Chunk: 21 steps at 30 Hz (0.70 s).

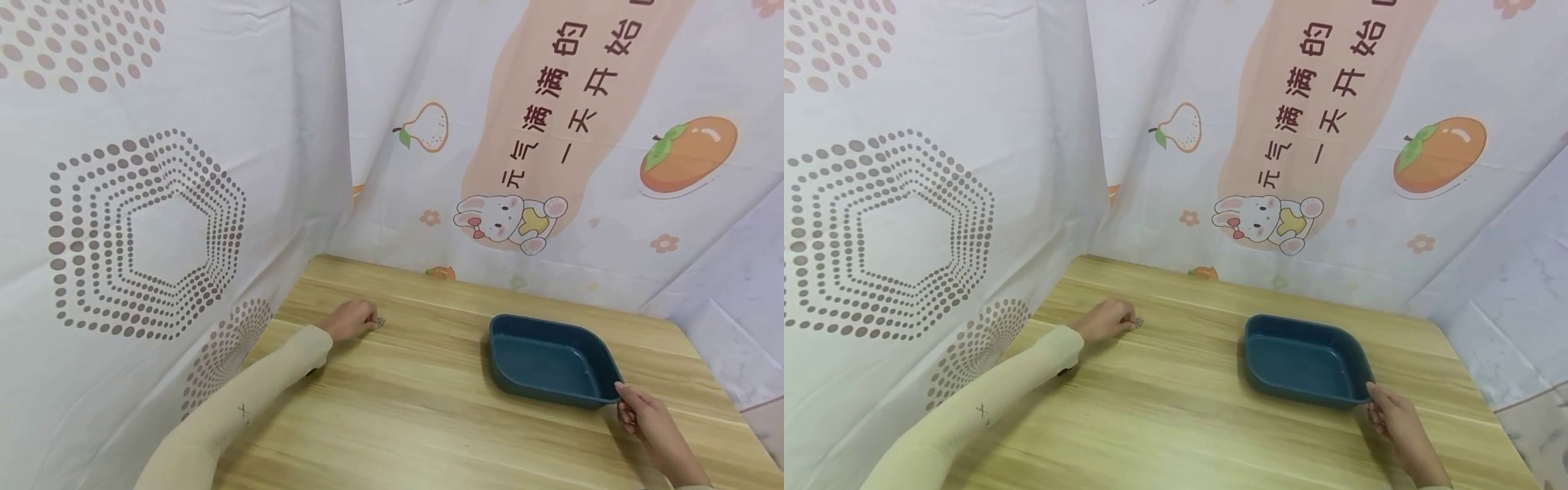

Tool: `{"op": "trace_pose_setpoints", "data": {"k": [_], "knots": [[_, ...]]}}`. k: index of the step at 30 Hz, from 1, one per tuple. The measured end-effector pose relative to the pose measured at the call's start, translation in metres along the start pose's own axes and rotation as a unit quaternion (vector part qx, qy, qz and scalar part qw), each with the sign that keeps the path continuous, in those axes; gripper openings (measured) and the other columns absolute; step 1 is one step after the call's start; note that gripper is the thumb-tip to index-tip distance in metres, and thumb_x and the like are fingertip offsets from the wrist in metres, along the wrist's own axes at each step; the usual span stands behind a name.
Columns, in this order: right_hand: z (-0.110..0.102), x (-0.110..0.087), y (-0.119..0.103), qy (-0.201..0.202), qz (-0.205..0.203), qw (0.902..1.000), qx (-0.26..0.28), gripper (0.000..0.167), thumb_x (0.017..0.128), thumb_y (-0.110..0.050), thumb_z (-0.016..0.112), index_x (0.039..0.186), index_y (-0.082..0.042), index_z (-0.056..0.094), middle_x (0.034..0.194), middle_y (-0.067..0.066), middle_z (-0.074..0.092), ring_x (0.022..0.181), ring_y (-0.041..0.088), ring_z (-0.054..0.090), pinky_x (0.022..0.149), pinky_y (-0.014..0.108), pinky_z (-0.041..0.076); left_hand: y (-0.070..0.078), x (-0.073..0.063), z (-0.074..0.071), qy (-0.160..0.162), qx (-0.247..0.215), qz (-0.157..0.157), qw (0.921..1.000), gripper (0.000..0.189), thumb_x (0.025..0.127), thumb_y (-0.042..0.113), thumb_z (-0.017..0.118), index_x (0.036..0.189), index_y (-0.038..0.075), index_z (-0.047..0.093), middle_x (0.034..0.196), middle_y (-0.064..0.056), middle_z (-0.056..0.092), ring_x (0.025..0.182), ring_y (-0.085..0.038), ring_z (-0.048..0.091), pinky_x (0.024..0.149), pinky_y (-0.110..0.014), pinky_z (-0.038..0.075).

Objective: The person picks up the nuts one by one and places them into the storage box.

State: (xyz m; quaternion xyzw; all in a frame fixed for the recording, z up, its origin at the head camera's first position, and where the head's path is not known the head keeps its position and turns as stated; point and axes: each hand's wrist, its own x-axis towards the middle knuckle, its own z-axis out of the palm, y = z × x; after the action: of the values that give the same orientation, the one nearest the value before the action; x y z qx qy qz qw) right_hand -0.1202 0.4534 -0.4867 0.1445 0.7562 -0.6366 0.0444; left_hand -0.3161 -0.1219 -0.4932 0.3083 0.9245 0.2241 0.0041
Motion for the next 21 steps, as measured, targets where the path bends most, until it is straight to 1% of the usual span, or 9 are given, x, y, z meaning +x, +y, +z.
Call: {"op": "trace_pose_setpoints", "data": {"k": [5,8,15,21], "knots": [[-0.0007,-0.0009,0.001,-0.001,0.007,1.0,-0.004,0.041,0.111,-0.035,0.047,0.079,-0.009,0.053,0.071,-0.004,0.049,0.058,0.009,0.044,0.054,0.024,0.042,0.0037,0.0004,0.0,-0.008,0.0,-0.008,0.9999,0.007,0.092,0.016,0.078,0.089,0.01,0.073,0.086,0.003,0.071,0.072,-0.005,0.061,0.068,-0.023,0.054],[-0.0009,-0.0019,0.0005,-0.005,0.007,0.9999,-0.01,0.042,0.111,-0.036,0.046,0.079,-0.01,0.053,0.07,-0.004,0.049,0.058,0.009,0.045,0.054,0.024,0.042,0.0049,0.0013,0.0018,-0.01,-0.001,-0.006,0.9999,0.01,0.092,0.018,0.078,0.091,0.01,0.074,0.088,0.003,0.072,0.073,-0.005,0.062,0.068,-0.022,0.053],[-0.001,-0.0027,-0.0012,-0.013,0.023,0.9995,-0.018,0.041,0.111,-0.038,0.045,0.08,-0.012,0.052,0.072,-0.005,0.049,0.06,0.009,0.045,0.056,0.024,0.044,0.0047,0.0036,0.0072,-0.008,0.013,0.016,0.9998,0.007,0.092,0.015,0.079,0.09,0.009,0.075,0.091,0.0,0.074,0.073,-0.005,0.062,0.066,-0.021,0.053],[-0.0008,-0.0007,-0.0022,-0.007,0.024,0.9996,-0.015,0.041,0.111,-0.038,0.045,0.081,-0.011,0.052,0.072,-0.004,0.048,0.06,0.009,0.044,0.056,0.025,0.043,0.0066,0.0057,0.0055,-0.005,0.026,0.021,0.9994,0.006,0.093,0.014,0.077,0.09,0.009,0.075,0.089,0.0,0.074,0.071,-0.004,0.06,0.065,-0.022,0.053]]}}
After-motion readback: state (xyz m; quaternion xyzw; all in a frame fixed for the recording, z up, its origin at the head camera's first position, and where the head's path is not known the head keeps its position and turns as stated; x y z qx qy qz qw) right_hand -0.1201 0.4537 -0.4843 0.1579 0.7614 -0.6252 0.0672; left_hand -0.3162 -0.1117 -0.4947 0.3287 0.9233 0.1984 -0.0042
